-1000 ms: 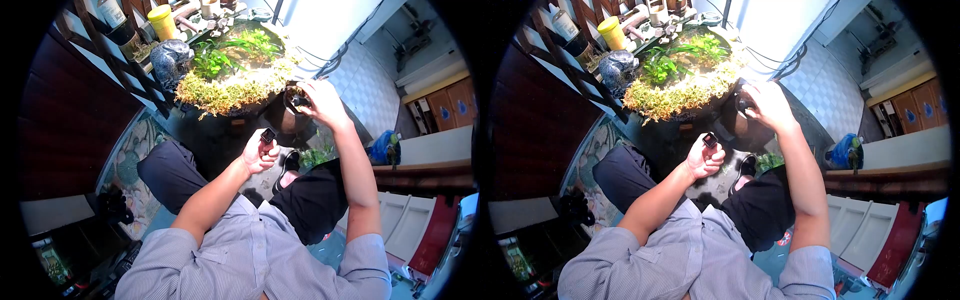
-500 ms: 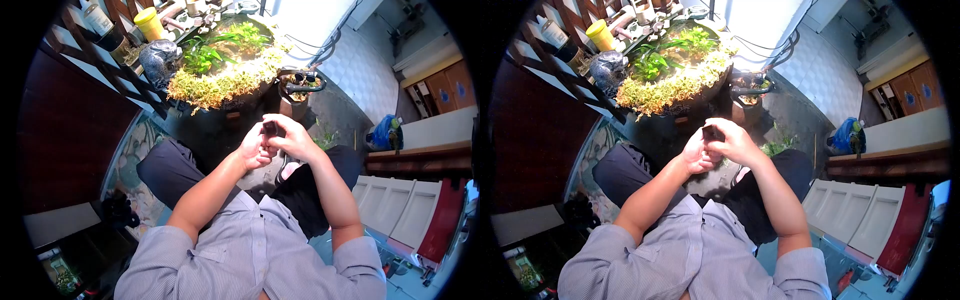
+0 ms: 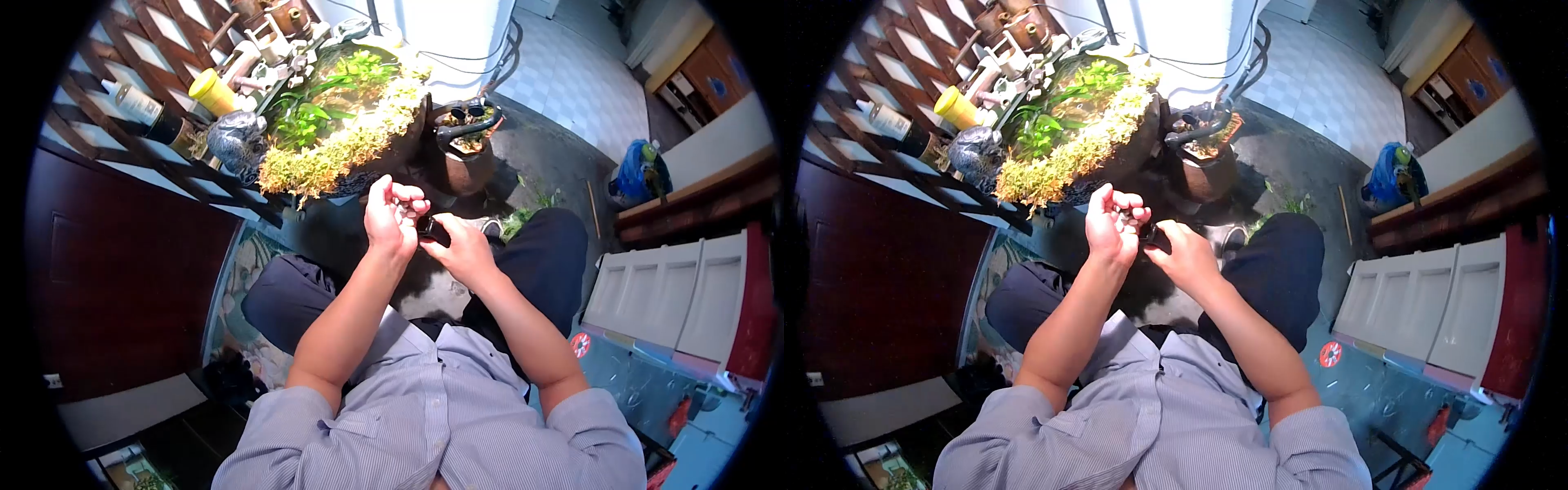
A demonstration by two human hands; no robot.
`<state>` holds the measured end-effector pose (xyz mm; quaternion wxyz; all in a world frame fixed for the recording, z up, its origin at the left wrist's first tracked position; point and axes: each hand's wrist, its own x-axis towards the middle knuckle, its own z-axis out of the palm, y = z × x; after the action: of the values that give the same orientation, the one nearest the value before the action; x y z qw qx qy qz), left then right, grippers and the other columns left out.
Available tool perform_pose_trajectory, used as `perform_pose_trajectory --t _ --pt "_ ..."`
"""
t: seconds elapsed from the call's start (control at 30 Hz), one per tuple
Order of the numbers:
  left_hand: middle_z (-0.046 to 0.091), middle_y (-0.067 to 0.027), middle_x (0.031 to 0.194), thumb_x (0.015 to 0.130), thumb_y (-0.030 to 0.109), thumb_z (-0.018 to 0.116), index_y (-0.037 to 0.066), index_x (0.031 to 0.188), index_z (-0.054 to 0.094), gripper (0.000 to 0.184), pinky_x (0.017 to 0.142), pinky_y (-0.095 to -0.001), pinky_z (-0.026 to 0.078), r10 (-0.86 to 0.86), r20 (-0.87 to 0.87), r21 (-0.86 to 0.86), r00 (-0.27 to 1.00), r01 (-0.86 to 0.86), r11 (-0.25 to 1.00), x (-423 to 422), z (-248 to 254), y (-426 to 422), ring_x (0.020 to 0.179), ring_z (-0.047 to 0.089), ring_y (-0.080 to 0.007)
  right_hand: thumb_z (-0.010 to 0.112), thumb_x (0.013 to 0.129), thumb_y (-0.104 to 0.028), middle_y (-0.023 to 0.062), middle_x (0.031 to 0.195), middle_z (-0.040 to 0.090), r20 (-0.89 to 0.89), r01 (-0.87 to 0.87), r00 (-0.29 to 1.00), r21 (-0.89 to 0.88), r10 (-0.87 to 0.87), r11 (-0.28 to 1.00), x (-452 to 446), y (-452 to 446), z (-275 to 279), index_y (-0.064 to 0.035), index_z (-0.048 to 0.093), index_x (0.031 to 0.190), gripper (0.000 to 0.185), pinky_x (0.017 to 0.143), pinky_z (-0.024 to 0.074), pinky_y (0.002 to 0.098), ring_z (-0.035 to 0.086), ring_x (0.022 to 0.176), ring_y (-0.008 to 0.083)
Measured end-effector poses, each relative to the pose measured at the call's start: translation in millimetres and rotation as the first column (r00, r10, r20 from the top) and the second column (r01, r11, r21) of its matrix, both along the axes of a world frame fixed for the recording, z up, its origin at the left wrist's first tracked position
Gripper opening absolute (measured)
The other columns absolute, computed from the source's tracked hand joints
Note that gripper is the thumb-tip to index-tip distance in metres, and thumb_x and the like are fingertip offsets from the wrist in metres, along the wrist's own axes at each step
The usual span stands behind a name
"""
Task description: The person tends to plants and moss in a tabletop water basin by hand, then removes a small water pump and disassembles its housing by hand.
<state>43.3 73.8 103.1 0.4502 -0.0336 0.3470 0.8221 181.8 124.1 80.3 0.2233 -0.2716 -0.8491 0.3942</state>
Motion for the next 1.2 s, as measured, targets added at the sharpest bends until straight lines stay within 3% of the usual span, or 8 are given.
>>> perform_pose_trajectory --t 0.17,0.4,0.57,0.93,1.0,1.13,1.2 --pt "0.061 -0.0166 0.069 0.093 0.031 0.043 0.004 0.063 0.051 0.041 0.063 -0.0355 0.05 -0.004 -0.168 0.011 0.986 0.006 1.0 13 12 1 0.057 0.056 -0.0239 0.07 0.074 -0.022 0.0164 0.097 0.062 -0.063 0.018 0.998 0.027 -0.016 0.999 0 -3 -3 -0.005 0.057 0.107 0.039 0.076 0.0503 0.0391 0.062 0.089 0.0327" --pt "0.061 -0.0173 0.07 0.091 0.03 0.043 0.002 0.062 0.052 0.041 0.068 -0.0349 0.048 0.022 -0.326 0.162 0.945 0.033 0.986 21 26 0 0.068 0.058 -0.0247 0.069 0.075 -0.017 0.0166 0.1 0.061 -0.229 0.029 0.973 0.007 -0.027 1.0 -4 -3 4 -0.0057 0.056 0.109 0.038 0.077 0.051 0.0397 0.062 0.09 0.0341" --pt "0.059 -0.0149 0.069 0.089 0.032 0.042 0.003 0.063 0.052 0.041 0.071 -0.0356 0.045 0.058 -0.437 0.183 0.898 0.026 0.983 20 24 0 0.069 0.055 -0.0253 0.069 0.076 -0.016 0.0169 0.102 0.061 -0.23 0.01 0.973 -0.026 -0.015 1.0 -5 -2 4 -0.0049 0.056 0.11 0.038 0.078 0.0511 0.0388 0.062 0.092 0.034" --pt "0.061 -0.015 0.08 0.09 0.03 0.044 0.001 0.067 0.054 0.039 0.075 -0.0355 0.049 0.053 -0.436 0.048 0.898 -0.035 0.998 26 29 -2 0.075 0.059 -0.0245 0.07 0.074 -0.012 0.0161 0.104 0.061 -0.253 0.007 0.967 0.002 -0.007 1.0 -4 -3 4 -0.0023 0.056 0.111 0.04 0.081 0.0506 0.037 0.062 0.094 0.0315" --pt "0.061 -0.0154 0.082 0.09 0.028 0.043 0.0 0.068 0.055 0.038 0.078 -0.0355 0.049 0.034 -0.552 0.089 0.833 0.018 0.996 25 28 -4 0.078 0.06 -0.0248 0.07 0.074 -0.012 0.0158 0.104 0.061 -0.263 -0.011 0.965 -0.04 0.0 0.999 -4 -3 4 -0.0028 0.056 0.111 0.04 0.081 0.0505 0.0367 0.062 0.094 0.031" --pt "0.061 -0.0154 0.083 0.09 0.026 0.042 -0.001 0.069 0.055 0.037 0.079 -0.0349 0.048 0.068 -0.568 0.142 0.82 0.017 0.99 28 28 -3 0.08 0.059 -0.0241 0.069 0.074 -0.01 0.0156 0.105 0.061 -0.233 -0.034 0.972 -0.148 -0.001 0.988 -4 -3 9 -0.0044 0.057 0.112 0.04 0.08 0.0503 0.0365 0.062 0.094 0.0308" --pt "0.061 -0.0157 0.084 0.09 0.026 0.042 -0.002 0.071 0.056 0.037 0.079 -0.0337 0.048 0.129 -0.645 0.177 0.754 -0.017 0.984 29 26 -1 0.081 0.059 -0.0233 0.068 0.074 -0.01 0.0155 0.106 0.061 -0.242 -0.032 0.97 -0.141 -0.003 0.989 -4 -3 9 -0.0049 0.057 0.112 0.04 0.08 0.0503 0.0365 0.062 0.094 0.0308"
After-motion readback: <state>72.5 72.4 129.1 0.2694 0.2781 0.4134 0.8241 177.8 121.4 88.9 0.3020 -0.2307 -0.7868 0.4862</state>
